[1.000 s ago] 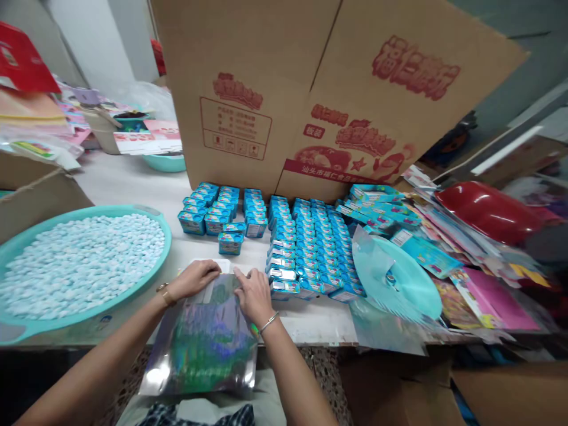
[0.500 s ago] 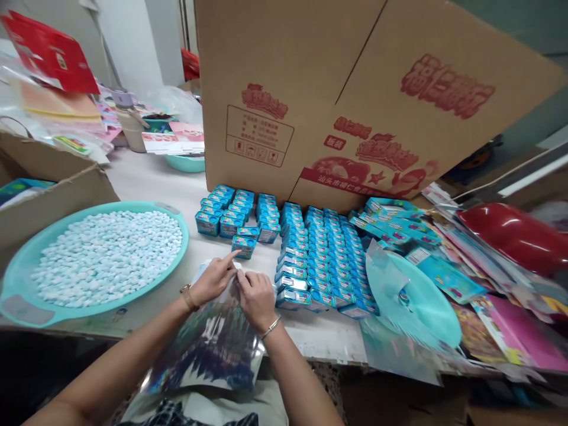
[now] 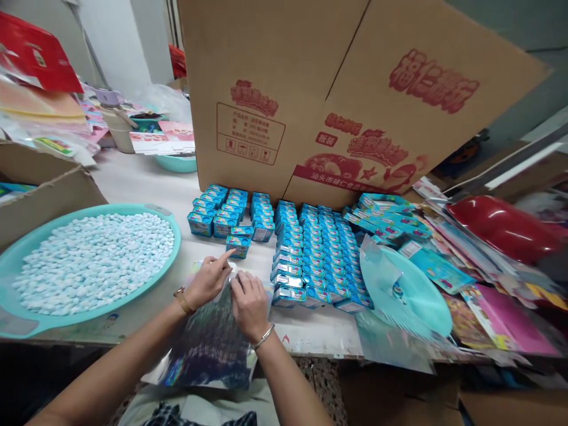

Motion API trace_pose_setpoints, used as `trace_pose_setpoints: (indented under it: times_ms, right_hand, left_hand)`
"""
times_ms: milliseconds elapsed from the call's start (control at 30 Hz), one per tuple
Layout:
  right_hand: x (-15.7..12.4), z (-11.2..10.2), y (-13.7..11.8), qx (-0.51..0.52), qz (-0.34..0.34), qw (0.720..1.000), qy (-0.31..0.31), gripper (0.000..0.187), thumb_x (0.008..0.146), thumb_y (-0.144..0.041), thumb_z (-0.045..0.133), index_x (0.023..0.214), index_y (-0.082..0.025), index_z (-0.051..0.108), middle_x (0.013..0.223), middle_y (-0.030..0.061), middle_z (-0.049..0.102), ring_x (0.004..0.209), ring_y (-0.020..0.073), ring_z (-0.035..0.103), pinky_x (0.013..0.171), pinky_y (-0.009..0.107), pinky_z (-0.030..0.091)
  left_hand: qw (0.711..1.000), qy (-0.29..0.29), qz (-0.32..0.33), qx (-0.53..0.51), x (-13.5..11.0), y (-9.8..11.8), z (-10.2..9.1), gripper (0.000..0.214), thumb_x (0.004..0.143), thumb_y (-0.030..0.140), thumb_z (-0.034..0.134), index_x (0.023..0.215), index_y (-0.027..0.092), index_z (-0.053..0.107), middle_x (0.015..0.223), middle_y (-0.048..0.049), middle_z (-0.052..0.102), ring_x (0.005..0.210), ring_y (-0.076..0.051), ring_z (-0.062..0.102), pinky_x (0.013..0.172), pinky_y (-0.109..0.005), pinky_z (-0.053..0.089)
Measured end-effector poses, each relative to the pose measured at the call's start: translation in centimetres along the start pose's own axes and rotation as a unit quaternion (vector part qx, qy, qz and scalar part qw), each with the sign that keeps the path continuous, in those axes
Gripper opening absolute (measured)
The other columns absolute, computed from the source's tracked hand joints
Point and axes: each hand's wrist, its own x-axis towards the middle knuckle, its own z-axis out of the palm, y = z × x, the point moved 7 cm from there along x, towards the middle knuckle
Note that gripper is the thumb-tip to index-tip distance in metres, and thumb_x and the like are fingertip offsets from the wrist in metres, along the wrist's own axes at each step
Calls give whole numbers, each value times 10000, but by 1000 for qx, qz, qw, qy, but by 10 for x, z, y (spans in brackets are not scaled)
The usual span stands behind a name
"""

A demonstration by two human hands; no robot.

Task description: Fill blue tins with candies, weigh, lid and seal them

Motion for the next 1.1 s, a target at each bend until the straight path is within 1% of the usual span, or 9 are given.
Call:
trace_pose_setpoints:
  times_ms: [133, 233, 433, 533, 633, 700, 833, 967, 1100]
  right_hand:
    - [-6, -1, -1, -11, 0, 1000, -2, 357, 931, -151, 490, 1267, -220, 591, 1367, 92, 574, 1282, 264, 484, 1066, 459, 377]
    - [-9, -2, -1, -15, 0, 1000, -6, 356, 929, -153, 493, 1266, -217, 589, 1361, 89, 577, 1271, 272, 483, 1064, 461, 365]
    - [-8, -11, -4, -2, 15, 1000, -13, 294, 942, -188, 489, 1200, -236, 621, 1155, 89, 651, 1025, 231, 571, 896, 381, 443]
    - [-6, -14, -4, 7, 20, 1000, -9, 276, 944, -192, 487, 1176, -243, 629, 1090, 80, 650, 984, 219, 567, 848, 351, 450]
    - [-4, -14, -2, 23, 34, 999, -13, 328, 946, -197, 478, 1250, -240, 592, 1060, 86, 634, 962, 221, 565, 821, 345, 468]
    - [-2, -14, 0, 37, 50, 998, -10, 394, 944, -202, 471, 1332, -229, 535, 1087, 102, 613, 984, 232, 564, 833, 355, 483]
    - [4, -14, 4, 43, 76, 996, 1, 476, 933, -195, 480, 1408, -171, 453, 1277, 145, 560, 1130, 262, 520, 940, 398, 476]
    - [2, -7, 1, 24, 47, 998, -21, 444, 937, -183, 470, 1380, -169, 497, 1312, 125, 594, 1068, 273, 537, 916, 426, 486]
    - [-10, -7, -2, 5, 21, 1000, -12, 459, 936, -164, 464, 1394, -161, 490, 1382, 123, 560, 1122, 281, 526, 939, 449, 470]
  left_hand:
    - [1000, 2, -1, 0, 0, 3, 0, 483, 959, 173, 323, 1438, 123, 370, 850, -57, 705, 776, -189, 610, 885, -374, 375]
    - [1000, 2, 3, 8, 0, 6, 2, 480, 963, 178, 322, 1436, 115, 370, 831, -56, 702, 768, -194, 613, 875, -372, 375]
    - [1000, 1, 13, 28, 0, 9, 2, 487, 964, 180, 338, 1449, 141, 349, 853, -56, 703, 786, -196, 617, 873, -362, 369]
    - [999, -3, 11, 32, 0, 11, 1, 496, 961, 181, 349, 1457, 165, 338, 846, -46, 706, 792, -191, 618, 877, -356, 368]
    - [999, -6, 12, 31, -1, 12, -1, 500, 959, 174, 345, 1460, 182, 338, 835, -41, 710, 793, -195, 618, 888, -364, 368]
    - [999, -4, 15, 30, -1, 13, -2, 502, 964, 170, 332, 1466, 189, 329, 838, -42, 710, 793, -200, 616, 891, -369, 367]
    - [999, -3, 22, 28, -1, 12, 0, 505, 976, 174, 317, 1480, 183, 299, 855, -45, 703, 797, -203, 605, 889, -367, 361]
    - [1000, -1, 15, 20, 0, 11, 0, 503, 970, 171, 329, 1473, 169, 312, 841, -41, 695, 794, -202, 602, 881, -363, 363]
    - [1000, -4, 7, 23, 0, 9, 1, 490, 973, 201, 338, 1463, 188, 333, 868, -43, 695, 807, -197, 609, 878, -354, 371]
